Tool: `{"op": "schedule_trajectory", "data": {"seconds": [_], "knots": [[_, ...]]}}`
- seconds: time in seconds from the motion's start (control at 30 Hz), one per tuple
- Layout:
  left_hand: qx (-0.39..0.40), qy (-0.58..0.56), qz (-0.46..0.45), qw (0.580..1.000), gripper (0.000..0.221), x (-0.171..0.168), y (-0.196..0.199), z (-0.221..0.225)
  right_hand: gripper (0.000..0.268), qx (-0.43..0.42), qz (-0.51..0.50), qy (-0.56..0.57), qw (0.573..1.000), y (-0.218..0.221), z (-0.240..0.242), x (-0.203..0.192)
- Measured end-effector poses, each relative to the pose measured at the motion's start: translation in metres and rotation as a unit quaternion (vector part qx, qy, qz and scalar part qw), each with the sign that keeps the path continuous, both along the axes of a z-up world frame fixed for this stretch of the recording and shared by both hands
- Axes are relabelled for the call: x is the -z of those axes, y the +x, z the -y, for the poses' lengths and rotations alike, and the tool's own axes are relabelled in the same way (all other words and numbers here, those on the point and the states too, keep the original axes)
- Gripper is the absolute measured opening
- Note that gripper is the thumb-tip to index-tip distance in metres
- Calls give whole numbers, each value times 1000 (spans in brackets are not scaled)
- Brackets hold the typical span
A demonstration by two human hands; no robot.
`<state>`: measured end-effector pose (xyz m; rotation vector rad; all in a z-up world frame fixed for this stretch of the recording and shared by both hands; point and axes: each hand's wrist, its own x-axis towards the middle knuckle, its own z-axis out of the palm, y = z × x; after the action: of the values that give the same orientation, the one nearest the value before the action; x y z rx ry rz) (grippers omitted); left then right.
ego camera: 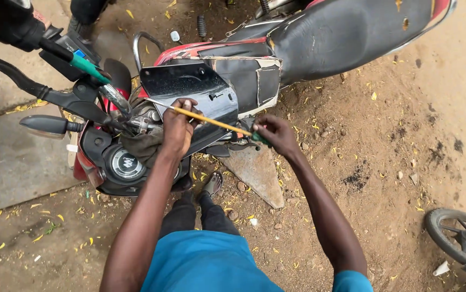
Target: Replacing the front fairing or headlight cowl assembly on a motorcycle using a screwdriver.
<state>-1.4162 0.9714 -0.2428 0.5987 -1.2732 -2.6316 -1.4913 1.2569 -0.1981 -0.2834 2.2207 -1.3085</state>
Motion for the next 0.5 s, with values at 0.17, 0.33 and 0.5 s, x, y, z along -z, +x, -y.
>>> {"op": "schedule_trajectory", "data": {"seconds": [0.17,0.33,0.5], "knots": [[-56,60,38,996,20,87,-32,13,18,-70,-33,71,994,-50,21,34],[-7,80,78,994,28,104,-45,24,20,-84,0,81,993,-79,33,55],[29,78,111,990,32,84,-43,29,19,-115,-3,74,991,-94,39,64]]}}
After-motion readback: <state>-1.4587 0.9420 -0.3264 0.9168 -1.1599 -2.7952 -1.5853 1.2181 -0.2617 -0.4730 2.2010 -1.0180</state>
